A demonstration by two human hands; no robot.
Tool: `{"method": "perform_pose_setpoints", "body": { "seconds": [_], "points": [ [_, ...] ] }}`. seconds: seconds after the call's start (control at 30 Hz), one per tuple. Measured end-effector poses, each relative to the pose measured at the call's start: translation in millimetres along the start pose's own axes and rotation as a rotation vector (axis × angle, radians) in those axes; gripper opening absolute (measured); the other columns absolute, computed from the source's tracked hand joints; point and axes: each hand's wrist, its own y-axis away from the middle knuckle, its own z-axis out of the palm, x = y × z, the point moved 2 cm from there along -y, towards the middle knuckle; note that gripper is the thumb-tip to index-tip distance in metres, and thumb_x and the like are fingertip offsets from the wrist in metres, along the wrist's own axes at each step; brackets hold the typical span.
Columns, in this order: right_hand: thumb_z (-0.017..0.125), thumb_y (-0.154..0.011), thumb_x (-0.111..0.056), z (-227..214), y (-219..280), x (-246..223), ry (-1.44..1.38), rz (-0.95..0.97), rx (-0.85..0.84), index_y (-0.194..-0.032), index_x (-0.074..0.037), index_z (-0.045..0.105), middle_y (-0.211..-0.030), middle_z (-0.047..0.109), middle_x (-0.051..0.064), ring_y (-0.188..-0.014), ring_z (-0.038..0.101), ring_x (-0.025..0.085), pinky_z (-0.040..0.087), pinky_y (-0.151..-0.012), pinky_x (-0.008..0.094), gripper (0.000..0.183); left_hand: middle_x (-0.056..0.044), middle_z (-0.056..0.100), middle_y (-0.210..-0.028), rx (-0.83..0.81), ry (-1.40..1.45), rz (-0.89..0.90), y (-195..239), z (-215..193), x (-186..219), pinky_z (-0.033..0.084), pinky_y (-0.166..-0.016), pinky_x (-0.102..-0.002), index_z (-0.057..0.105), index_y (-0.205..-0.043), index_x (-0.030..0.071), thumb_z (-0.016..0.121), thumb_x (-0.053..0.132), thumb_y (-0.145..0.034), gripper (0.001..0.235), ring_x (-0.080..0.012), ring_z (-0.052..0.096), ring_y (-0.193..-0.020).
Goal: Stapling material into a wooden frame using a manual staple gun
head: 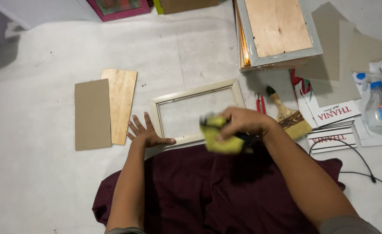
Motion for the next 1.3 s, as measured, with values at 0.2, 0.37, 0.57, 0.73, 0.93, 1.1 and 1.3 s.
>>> {"method": "perform_pose_setpoints", "body": {
  "seconds": [0.2, 0.37, 0.57, 0.73, 0.93, 1.1, 1.3],
  "points": [
    [0.086, -0.075, -0.014, -12.1, -0.3, -7.0, -0.329, -0.206, 0.438, -0.098, -0.005, 0.070, -0.077, 0.065, 0.004, -0.069, 0.067, 0.018, 0.053, -0.055, 0.030, 0.030, -0.018, -0.035, -0.165, 0.005, -0.024, -0.008, -1.2, -1.6, -0.1, -0.012, -0.120, -0.067, -0.034, -0.159, 0.025, 0.078, 0.093, -0.056, 0.166, -0.0438, -0.030, -0.151],
    [0.083, -0.077, -0.035, -14.3, -6.1, -4.9, 0.027, -0.038, 0.659, -0.133, -0.011, 0.052, -0.115, 0.063, 0.015, -0.109, 0.063, 0.033, 0.052, -0.088, 0.047, 0.068, -0.018, -0.036, -0.165, 0.023, 0.015, 0.009, -13.8, 4.0, -4.2, -0.015, -0.118, -0.068, -0.033, -0.159, 0.025, 0.069, 0.097, -0.060, 0.159, -0.0444, -0.032, -0.150],
    [0.072, -0.082, -0.056, -34.9, -66.9, 61.4, 0.685, 0.302, 0.752, -0.127, -0.020, 0.055, -0.116, 0.075, 0.018, -0.115, 0.069, 0.040, 0.053, -0.096, 0.054, 0.060, -0.018, -0.036, -0.165, 0.046, 0.057, 0.051, -13.3, 5.6, -8.3, -0.016, -0.116, -0.070, -0.030, -0.160, 0.026, 0.071, 0.095, -0.059, 0.159, -0.0455, -0.033, -0.149],
    [0.062, -0.097, -0.032, -15.8, -100.5, 65.5, 0.631, 0.208, 0.843, -0.142, 0.004, 0.039, -0.108, 0.067, 0.039, -0.098, 0.070, 0.053, 0.056, -0.080, 0.064, 0.062, -0.019, -0.034, -0.166, 0.052, 0.096, 0.077, -13.1, 6.7, -12.9, -0.017, -0.114, -0.073, -0.027, -0.162, 0.025, 0.074, 0.091, -0.059, 0.159, -0.0462, -0.033, -0.149],
    [0.065, -0.090, -0.032, 95.5, -159.2, 37.9, 0.887, 0.129, 0.415, -0.133, -0.004, 0.046, -0.111, 0.070, 0.035, -0.108, 0.068, 0.053, 0.056, -0.092, 0.061, 0.055, -0.019, -0.035, -0.165, 0.069, 0.099, 0.090, -9.3, 8.9, -14.0, -0.021, -0.111, -0.074, -0.026, -0.162, 0.024, 0.075, 0.092, -0.056, 0.161, -0.0463, -0.036, -0.148],
    [0.059, -0.092, -0.022, 95.0, -210.8, 3.1, 0.927, -0.019, 0.535, -0.136, -0.004, 0.053, -0.106, 0.070, 0.032, -0.100, 0.071, 0.051, 0.060, -0.084, 0.059, 0.047, -0.019, -0.038, -0.164, 0.046, 0.098, 0.103, -2.7, 4.4, -14.3, -0.025, -0.108, -0.073, -0.029, -0.161, 0.024, 0.074, 0.091, -0.059, 0.159, -0.0458, -0.039, -0.146],
    [0.066, -0.093, -0.021, 110.6, -232.9, 13.3, 1.480, -0.188, 0.547, -0.111, -0.003, 0.069, -0.097, 0.062, 0.021, -0.093, 0.071, 0.044, 0.062, -0.068, 0.053, 0.025, -0.019, -0.039, -0.163, 0.067, 0.104, 0.104, -10.9, 9.1, -15.6, -0.022, -0.110, -0.074, -0.030, -0.160, 0.023, 0.076, 0.086, -0.063, 0.157, -0.0469, -0.038, -0.146]
  ]
}}
